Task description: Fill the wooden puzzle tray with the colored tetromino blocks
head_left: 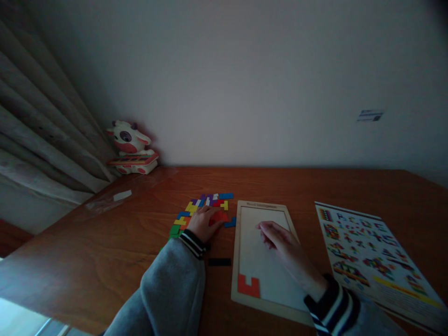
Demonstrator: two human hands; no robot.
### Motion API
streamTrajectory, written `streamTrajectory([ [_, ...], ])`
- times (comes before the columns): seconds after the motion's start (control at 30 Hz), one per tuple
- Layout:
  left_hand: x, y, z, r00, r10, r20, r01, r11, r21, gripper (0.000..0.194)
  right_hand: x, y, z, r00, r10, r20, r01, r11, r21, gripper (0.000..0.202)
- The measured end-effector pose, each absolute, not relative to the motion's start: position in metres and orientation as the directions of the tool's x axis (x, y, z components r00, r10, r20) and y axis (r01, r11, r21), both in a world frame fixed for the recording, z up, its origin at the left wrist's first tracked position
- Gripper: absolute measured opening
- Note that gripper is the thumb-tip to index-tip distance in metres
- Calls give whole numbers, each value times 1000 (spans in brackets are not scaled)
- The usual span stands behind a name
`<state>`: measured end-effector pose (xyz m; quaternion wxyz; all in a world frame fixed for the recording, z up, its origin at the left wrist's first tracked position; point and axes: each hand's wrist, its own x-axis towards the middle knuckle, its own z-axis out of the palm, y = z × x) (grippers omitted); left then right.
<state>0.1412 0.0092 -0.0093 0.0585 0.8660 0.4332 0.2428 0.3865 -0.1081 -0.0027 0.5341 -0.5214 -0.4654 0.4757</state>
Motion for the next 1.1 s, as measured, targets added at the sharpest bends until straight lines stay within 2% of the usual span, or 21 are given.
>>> streamTrajectory([
  [0.23,141,9,-4,493,776,393,670,-627,398,38,385,-108,1,114,993,-20,-69,-12,-998,42],
  [0.43,145,7,-7,632,606,483,553,-789,268,16,385,-109,5,126,991,-42,-76,-32,-997,42],
  [0.57,147,7,-8,679,508,530,480,-853,203,16,386,-108,1,116,992,-51,-87,-41,-995,44],
  [0.77,147,7,-8,668,483,567,447,-869,214,18,386,-108,3,134,989,-60,-114,-44,-992,45],
  [0.93,150,5,-8,625,523,580,448,-848,282,21,386,-108,6,140,988,-68,-124,-50,-991,45],
  [1.1,152,3,-5,544,616,570,452,-787,420,22,386,-108,5,132,989,-60,-98,-48,-994,45],
])
